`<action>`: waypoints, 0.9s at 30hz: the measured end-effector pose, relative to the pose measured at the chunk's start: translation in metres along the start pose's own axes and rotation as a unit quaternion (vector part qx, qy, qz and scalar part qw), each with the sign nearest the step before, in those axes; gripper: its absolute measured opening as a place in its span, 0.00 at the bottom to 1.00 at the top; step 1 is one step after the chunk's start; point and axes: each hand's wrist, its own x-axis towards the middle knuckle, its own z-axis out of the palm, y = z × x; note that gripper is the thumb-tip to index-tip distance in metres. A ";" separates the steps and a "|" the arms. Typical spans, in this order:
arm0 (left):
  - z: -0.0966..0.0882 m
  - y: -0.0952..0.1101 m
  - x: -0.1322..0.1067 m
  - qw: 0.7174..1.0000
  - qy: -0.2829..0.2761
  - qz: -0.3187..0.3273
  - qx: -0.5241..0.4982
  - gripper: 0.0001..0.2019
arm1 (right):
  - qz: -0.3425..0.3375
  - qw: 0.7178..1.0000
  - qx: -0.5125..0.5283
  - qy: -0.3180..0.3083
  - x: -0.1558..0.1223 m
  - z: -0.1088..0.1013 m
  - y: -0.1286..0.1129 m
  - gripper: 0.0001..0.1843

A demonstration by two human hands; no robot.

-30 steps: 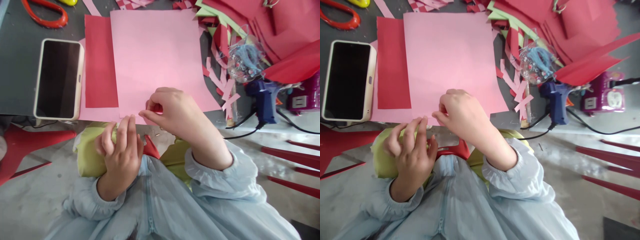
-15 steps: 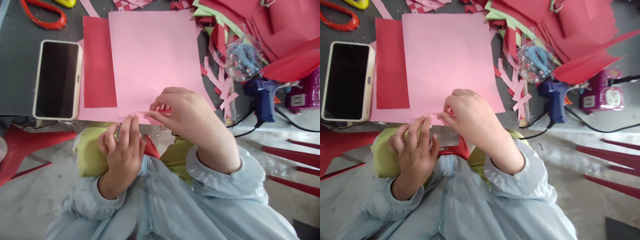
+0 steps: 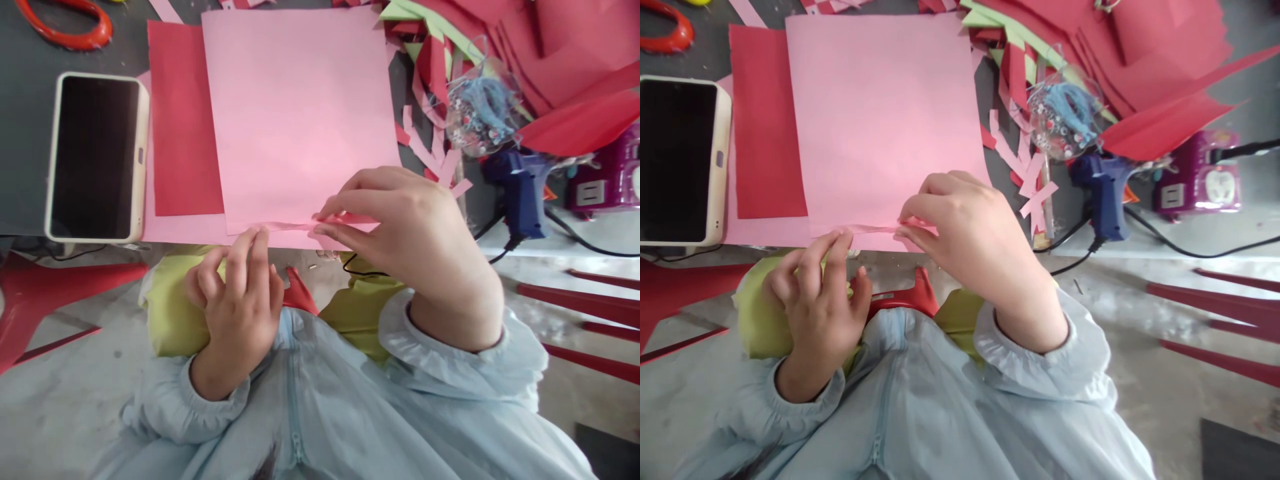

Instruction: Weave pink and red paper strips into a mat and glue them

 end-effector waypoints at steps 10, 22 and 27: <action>-0.001 0.001 0.002 0.999 0.040 0.026 0.000 0.24 | -0.013 1.000 -0.001 -0.002 0.006 0.003 0.003 0.11; 0.001 0.005 0.006 0.998 0.021 0.060 -0.016 0.25 | -0.005 0.997 0.042 -0.070 0.019 -0.011 0.004 0.10; 0.001 0.005 0.005 0.998 0.019 0.061 -0.008 0.25 | -0.002 0.996 0.024 -0.082 0.022 -0.010 0.005 0.11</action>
